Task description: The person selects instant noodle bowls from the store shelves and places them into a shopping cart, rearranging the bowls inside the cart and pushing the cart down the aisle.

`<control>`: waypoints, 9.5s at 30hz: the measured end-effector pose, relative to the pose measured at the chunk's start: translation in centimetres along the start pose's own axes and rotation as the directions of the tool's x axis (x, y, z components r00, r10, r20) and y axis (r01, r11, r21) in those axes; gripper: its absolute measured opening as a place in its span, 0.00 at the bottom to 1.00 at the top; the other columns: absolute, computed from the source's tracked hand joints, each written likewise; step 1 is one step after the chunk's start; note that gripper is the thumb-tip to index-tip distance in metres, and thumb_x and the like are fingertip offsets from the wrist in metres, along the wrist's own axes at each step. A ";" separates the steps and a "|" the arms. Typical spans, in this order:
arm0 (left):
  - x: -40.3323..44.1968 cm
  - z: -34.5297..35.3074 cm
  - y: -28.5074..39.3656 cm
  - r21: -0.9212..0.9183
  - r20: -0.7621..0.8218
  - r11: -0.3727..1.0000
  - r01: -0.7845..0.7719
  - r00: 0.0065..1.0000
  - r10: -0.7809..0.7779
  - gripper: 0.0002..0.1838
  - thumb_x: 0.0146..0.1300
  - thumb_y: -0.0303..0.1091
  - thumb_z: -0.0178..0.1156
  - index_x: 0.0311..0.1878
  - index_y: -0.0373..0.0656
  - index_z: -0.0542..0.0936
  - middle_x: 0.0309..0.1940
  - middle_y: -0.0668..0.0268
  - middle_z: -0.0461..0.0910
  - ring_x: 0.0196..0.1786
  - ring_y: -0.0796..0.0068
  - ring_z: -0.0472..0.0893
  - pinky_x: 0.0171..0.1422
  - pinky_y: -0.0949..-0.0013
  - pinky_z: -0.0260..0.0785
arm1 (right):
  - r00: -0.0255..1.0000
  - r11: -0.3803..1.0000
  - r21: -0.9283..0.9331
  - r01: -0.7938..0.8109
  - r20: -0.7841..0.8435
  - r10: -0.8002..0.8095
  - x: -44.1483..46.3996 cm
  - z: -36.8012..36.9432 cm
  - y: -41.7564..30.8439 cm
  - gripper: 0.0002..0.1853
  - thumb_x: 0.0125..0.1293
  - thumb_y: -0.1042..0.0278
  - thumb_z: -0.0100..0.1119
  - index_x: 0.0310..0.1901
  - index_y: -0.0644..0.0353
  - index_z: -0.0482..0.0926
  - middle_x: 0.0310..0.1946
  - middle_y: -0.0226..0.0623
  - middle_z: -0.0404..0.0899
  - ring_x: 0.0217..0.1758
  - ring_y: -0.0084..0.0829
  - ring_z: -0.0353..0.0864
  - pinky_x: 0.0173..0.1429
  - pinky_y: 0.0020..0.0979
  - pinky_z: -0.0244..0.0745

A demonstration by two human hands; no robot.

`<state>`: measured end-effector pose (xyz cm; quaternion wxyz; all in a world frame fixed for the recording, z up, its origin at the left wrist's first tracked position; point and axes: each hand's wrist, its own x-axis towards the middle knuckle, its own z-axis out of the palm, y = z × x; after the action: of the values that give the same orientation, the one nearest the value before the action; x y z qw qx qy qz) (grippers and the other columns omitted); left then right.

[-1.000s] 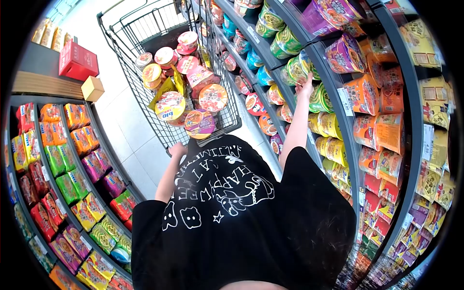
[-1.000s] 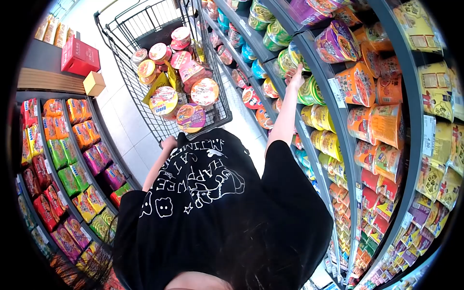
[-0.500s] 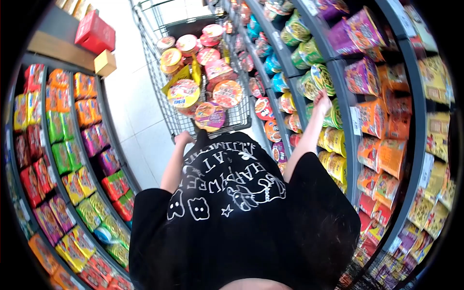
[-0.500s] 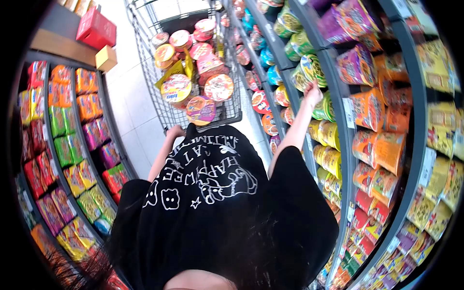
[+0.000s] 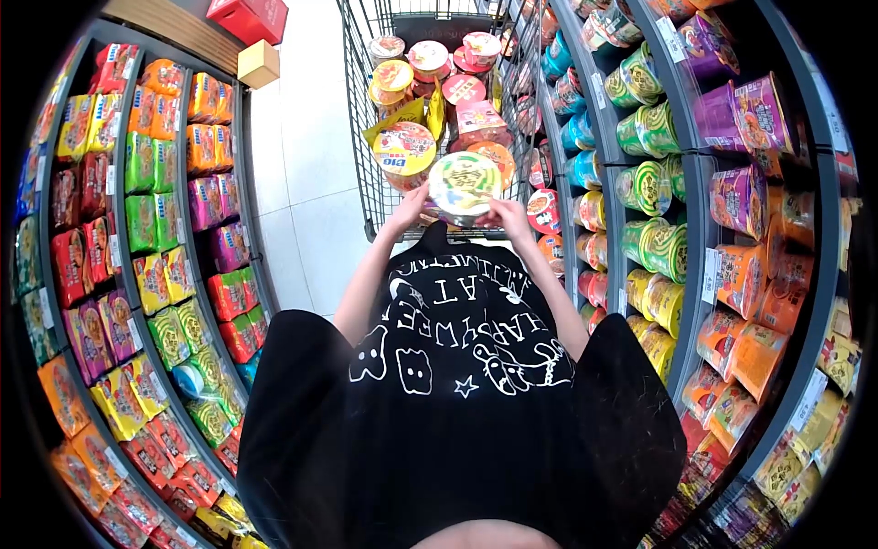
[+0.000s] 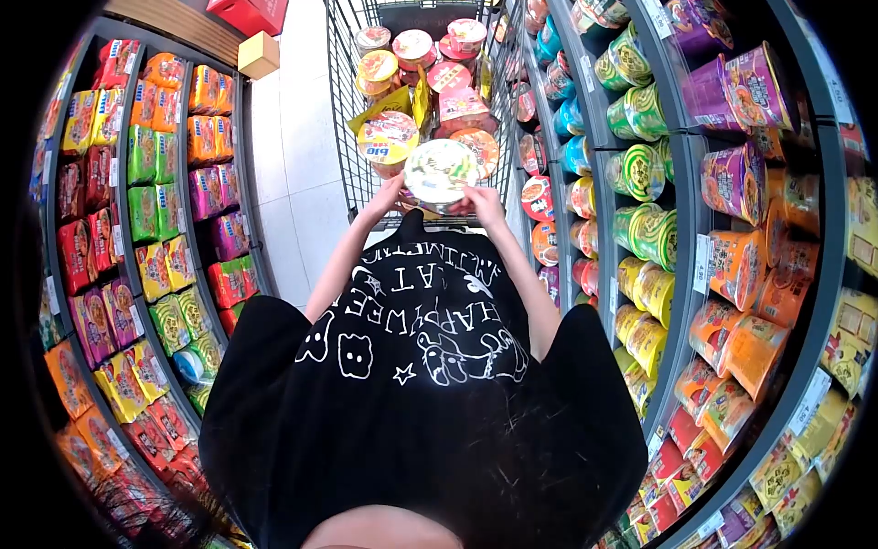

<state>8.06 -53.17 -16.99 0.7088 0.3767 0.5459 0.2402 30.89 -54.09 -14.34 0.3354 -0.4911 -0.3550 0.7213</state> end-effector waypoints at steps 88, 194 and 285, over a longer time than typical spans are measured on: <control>-2.9 -2.0 -7.8 -0.057 -0.903 0.987 0.149 0.415 -0.114 0.07 0.50 0.24 0.56 0.26 0.27 0.75 0.17 0.57 0.76 0.16 0.71 0.76 0.18 0.74 0.70 | 0.910 0.729 -0.641 -0.241 -0.410 -0.059 6.6 -6.0 14.2 0.12 0.48 0.64 0.62 0.21 0.64 0.74 0.17 0.34 0.75 0.16 0.23 0.73 0.20 0.24 0.67; -11.3 -5.2 -5.2 -0.629 -0.559 0.677 -0.383 0.827 -0.052 0.31 0.55 0.49 0.49 0.57 0.42 0.57 0.52 0.59 0.67 0.54 0.64 0.67 0.57 0.55 0.59 | 0.983 0.989 -0.037 -0.143 -0.123 0.138 16.3 4.5 -4.2 0.12 0.53 0.78 0.50 0.40 0.72 0.66 0.39 0.48 0.70 0.41 0.38 0.74 0.36 0.35 0.79; 0.7 -0.7 -6.8 0.892 0.350 0.109 -0.439 0.822 0.449 0.28 0.54 0.35 0.50 0.60 0.51 0.58 0.63 0.60 0.48 0.64 0.53 0.49 0.60 0.49 0.46 | -0.370 0.748 0.256 0.612 -0.744 0.557 -44.9 -23.7 9.3 0.20 0.57 0.52 0.43 0.35 0.64 0.68 0.29 0.42 0.72 0.30 0.33 0.71 0.28 0.30 0.70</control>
<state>7.10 -56.54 -22.90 0.2286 0.8656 0.4406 0.0658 65.22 -92.04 -7.33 0.6362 -0.6811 0.3619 0.0230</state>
